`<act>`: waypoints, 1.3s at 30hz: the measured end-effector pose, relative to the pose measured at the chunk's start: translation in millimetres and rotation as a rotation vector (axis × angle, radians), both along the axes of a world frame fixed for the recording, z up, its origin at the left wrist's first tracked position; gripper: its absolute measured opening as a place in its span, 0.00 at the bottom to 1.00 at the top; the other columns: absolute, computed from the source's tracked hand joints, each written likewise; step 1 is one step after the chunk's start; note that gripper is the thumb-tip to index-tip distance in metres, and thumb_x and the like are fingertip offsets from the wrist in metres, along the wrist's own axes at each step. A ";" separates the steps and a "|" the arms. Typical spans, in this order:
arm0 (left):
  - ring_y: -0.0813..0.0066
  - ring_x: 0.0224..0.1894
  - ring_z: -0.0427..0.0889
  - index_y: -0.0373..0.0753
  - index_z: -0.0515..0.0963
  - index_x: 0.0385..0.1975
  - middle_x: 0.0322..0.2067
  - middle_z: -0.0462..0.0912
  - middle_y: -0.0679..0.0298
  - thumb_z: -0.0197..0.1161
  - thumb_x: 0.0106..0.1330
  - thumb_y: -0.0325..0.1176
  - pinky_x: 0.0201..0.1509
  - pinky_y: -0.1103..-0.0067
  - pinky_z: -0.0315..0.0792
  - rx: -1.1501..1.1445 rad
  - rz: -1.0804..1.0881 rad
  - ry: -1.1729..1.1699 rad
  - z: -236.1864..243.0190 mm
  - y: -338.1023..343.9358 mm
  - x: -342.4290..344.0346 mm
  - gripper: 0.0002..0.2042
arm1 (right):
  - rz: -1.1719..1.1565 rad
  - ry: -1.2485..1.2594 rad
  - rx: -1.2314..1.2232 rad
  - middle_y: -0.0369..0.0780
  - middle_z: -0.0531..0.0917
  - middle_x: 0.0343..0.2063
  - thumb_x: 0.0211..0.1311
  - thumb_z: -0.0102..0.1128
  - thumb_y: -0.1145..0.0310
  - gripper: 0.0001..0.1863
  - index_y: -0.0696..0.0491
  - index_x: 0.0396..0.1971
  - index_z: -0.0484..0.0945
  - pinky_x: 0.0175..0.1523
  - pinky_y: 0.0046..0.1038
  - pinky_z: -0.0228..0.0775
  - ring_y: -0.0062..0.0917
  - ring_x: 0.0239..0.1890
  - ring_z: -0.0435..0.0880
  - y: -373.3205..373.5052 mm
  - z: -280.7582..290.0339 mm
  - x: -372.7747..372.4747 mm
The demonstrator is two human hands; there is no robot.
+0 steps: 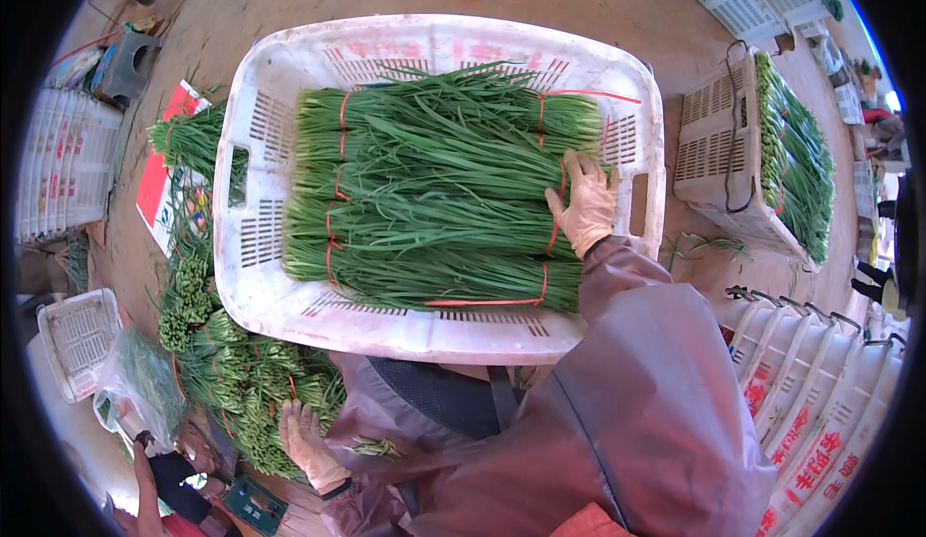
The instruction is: The person sorts bunches of green onions from a pile, ties them with red bands, and places the finished bunches into white plastic crates.
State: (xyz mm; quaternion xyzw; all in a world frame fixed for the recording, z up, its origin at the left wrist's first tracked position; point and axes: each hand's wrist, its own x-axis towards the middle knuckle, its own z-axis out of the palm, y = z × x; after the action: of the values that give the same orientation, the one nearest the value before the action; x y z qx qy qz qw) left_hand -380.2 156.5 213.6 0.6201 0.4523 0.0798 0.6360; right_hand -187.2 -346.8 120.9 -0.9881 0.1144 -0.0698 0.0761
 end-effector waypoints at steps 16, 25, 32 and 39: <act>0.56 0.52 0.74 0.38 0.75 0.49 0.49 0.76 0.55 0.56 0.59 0.28 0.59 0.68 0.66 0.830 -1.410 -0.664 -13.6 -265.0 232.3 0.17 | 0.076 0.042 -0.035 0.36 0.71 0.54 0.38 0.71 0.52 0.52 0.49 0.66 0.56 0.63 0.37 0.52 0.30 0.58 0.67 36.8 2.7 -11.0; 0.59 0.60 0.67 0.40 0.58 0.64 0.58 0.68 0.56 0.56 0.60 0.39 0.67 0.65 0.55 1.092 -1.702 -0.342 -74.8 -311.6 239.6 0.31 | 0.094 0.053 -0.002 0.35 0.69 0.58 0.39 0.68 0.50 0.49 0.45 0.65 0.59 0.62 0.34 0.53 0.28 0.59 0.66 40.3 10.1 -18.4; 0.57 0.58 0.68 0.38 0.61 0.63 0.55 0.69 0.53 0.59 0.53 0.31 0.65 0.67 0.58 1.135 -1.520 -0.369 -105.1 -296.9 216.6 0.33 | 0.202 0.042 0.219 0.39 0.77 0.47 0.45 0.67 0.58 0.30 0.48 0.52 0.73 0.52 0.39 0.65 0.36 0.49 0.74 32.8 43.2 12.9; 0.61 0.61 0.66 0.40 0.66 0.59 0.55 0.70 0.56 0.52 0.57 0.30 0.66 0.70 0.57 1.113 -1.557 -0.230 -107.6 -298.8 210.5 0.26 | 0.451 0.073 0.568 0.38 0.81 0.33 0.53 0.62 0.65 0.13 0.41 0.41 0.81 0.42 0.36 0.72 0.33 0.39 0.79 91.9 34.5 105.9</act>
State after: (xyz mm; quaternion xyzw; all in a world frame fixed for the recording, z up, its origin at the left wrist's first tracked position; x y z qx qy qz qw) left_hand -169.7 -142.3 106.0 0.9476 -0.2536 -0.1012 0.1658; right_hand -81.4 -254.9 155.4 -0.9297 -0.0889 0.0187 0.3570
